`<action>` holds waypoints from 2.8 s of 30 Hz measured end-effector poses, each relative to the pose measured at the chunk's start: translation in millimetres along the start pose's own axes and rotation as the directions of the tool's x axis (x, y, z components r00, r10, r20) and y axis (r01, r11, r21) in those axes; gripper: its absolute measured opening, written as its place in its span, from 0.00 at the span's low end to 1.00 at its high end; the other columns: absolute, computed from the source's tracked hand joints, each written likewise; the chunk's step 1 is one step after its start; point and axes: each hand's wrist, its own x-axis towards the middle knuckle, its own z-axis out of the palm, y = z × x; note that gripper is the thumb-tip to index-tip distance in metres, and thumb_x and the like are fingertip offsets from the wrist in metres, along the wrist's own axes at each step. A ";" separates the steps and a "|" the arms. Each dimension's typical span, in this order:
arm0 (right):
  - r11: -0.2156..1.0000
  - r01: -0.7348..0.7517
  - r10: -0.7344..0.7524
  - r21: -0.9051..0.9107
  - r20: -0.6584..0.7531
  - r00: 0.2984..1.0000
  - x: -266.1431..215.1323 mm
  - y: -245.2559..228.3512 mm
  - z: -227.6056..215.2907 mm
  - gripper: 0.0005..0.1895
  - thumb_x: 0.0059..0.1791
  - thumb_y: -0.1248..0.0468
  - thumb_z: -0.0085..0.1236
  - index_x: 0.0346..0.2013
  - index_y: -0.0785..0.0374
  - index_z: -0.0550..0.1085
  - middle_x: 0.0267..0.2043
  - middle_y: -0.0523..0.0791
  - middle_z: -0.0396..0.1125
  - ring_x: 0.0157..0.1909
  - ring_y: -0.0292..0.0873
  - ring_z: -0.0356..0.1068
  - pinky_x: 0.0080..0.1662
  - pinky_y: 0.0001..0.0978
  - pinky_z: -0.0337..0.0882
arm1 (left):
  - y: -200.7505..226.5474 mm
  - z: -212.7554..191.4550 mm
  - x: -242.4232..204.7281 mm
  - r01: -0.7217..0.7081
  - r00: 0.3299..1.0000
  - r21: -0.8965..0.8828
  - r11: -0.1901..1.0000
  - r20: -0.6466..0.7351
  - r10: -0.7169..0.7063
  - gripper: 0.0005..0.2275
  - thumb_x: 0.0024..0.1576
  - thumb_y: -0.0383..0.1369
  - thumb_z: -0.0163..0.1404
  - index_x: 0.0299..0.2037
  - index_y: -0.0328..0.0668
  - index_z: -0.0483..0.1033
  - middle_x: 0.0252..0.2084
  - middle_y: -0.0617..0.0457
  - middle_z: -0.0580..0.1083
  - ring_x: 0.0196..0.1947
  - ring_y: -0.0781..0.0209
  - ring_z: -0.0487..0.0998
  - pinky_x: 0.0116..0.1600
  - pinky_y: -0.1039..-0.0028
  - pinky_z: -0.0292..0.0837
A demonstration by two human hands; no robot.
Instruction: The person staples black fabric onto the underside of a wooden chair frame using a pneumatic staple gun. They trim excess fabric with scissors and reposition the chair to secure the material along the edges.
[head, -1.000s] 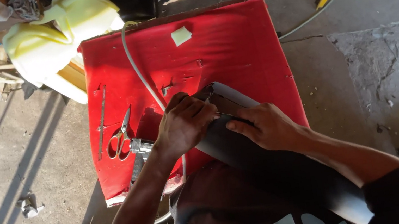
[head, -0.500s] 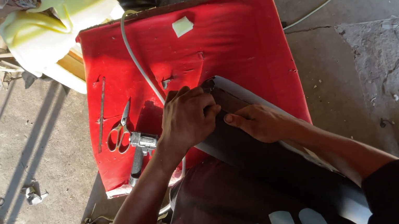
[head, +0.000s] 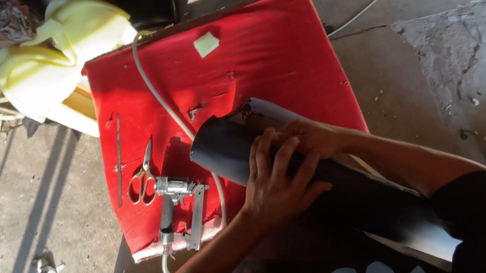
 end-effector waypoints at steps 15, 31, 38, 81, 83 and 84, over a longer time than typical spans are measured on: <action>0.949 -0.009 0.020 -0.314 0.032 0.999 -3.8 27.7 -1.7 0.31 0.63 0.51 0.40 0.17 0.58 0.67 0.19 0.36 0.53 0.23 0.33 0.49 0.26 0.27 0.55 | -70.9 -36.3 -56.9 0.298 0.940 0.025 0.954 -0.183 -0.288 0.18 0.63 0.45 0.52 0.54 0.41 0.78 0.57 0.43 0.69 0.61 0.33 0.67 0.67 0.37 0.62; 0.879 0.271 -0.281 -0.393 0.035 0.959 11.9 57.0 -16.3 0.27 0.63 0.59 0.39 0.20 0.61 0.67 0.19 0.33 0.49 0.22 0.32 0.47 0.26 0.26 0.55 | -30.0 28.4 -74.3 0.976 0.144 -0.160 -0.149 0.983 -0.113 0.36 0.49 0.31 0.66 0.70 0.41 0.64 0.71 0.37 0.66 0.72 0.31 0.63 0.73 0.42 0.57; 0.638 0.250 -0.507 -0.728 -0.154 0.848 60.2 96.0 -24.9 0.32 0.63 0.56 0.44 0.14 0.55 0.57 0.10 0.36 0.48 0.13 0.32 0.44 0.20 0.28 0.49 | -121.8 146.3 -230.5 0.898 0.135 0.194 0.395 0.733 -0.667 0.33 0.54 0.49 0.62 0.70 0.53 0.68 0.68 0.49 0.70 0.70 0.40 0.66 0.72 0.48 0.61; 0.345 -0.211 -0.638 -0.914 -0.394 0.662 53.2 267.7 101.2 0.16 0.58 0.59 0.53 0.27 0.58 0.70 0.15 0.40 0.59 0.15 0.38 0.63 0.18 0.23 0.61 | -51.2 -98.8 -217.4 0.813 -0.121 -0.293 -0.502 0.759 -0.639 0.04 0.43 0.21 0.58 0.23 0.29 0.76 0.14 0.39 0.69 0.12 0.50 0.74 0.23 0.64 0.72; 0.341 -0.219 -0.635 -0.914 -0.396 0.663 53.8 273.1 100.9 0.15 0.58 0.60 0.53 0.27 0.59 0.70 0.15 0.40 0.59 0.15 0.38 0.63 0.18 0.23 0.61 | -43.9 -91.5 -196.3 0.840 -0.093 -0.286 -0.460 0.761 -0.642 0.03 0.43 0.19 0.57 0.20 0.30 0.75 0.12 0.41 0.68 0.11 0.52 0.72 0.22 0.65 0.71; 0.335 -0.224 -0.635 -0.915 -0.395 0.664 54.5 275.9 100.6 0.14 0.57 0.60 0.53 0.28 0.59 0.71 0.15 0.40 0.59 0.15 0.38 0.63 0.18 0.23 0.61 | -40.2 -87.7 -185.8 0.864 -0.062 -0.282 -0.416 0.761 -0.646 0.05 0.44 0.17 0.55 0.18 0.30 0.74 0.11 0.43 0.67 0.09 0.54 0.70 0.21 0.67 0.69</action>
